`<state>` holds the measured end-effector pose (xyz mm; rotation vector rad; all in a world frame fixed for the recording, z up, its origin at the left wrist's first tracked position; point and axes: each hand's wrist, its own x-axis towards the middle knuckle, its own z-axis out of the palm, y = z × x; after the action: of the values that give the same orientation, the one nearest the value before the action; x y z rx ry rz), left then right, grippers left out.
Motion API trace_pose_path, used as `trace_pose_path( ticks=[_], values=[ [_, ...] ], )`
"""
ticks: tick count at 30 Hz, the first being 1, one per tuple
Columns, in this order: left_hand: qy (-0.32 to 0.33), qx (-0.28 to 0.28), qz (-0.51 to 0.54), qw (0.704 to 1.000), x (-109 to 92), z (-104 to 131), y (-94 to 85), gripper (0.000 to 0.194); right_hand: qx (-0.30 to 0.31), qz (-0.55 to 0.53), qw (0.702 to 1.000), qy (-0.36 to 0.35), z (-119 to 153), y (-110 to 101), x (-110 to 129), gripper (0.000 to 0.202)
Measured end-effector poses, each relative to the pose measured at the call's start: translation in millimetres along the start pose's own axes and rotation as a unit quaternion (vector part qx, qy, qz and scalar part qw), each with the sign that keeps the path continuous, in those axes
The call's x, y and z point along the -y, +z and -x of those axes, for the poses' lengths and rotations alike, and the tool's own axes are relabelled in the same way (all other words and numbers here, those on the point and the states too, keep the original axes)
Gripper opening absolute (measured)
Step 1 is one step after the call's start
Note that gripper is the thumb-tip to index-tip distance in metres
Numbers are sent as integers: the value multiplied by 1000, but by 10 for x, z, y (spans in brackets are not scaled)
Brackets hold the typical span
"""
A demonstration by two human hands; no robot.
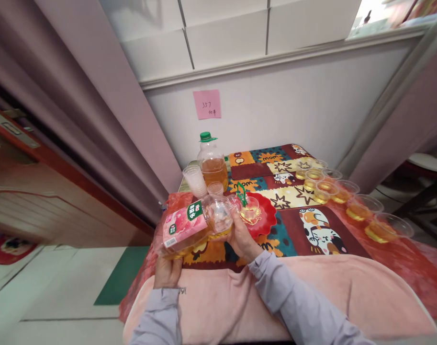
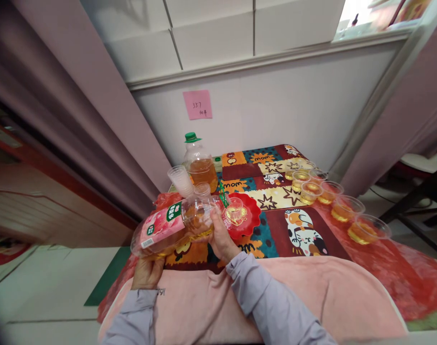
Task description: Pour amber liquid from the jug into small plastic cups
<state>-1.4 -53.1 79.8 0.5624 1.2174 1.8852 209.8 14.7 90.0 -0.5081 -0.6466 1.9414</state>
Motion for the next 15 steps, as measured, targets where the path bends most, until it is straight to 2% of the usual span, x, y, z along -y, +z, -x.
trace_pose_path(
  ticks=[3,6,15],
  values=[
    [10,22,2,1000,-53,39,71,55,6,-2,1000,6,-4,7,2,64],
    [7,21,-3,1000,-84,65,110,60,6,-2,1000,6,-8,8,2,63],
    [-7,-5,2,1000,-45,25,47,53,11,-17,1000,24,-15,-8,29,64]
  ],
)
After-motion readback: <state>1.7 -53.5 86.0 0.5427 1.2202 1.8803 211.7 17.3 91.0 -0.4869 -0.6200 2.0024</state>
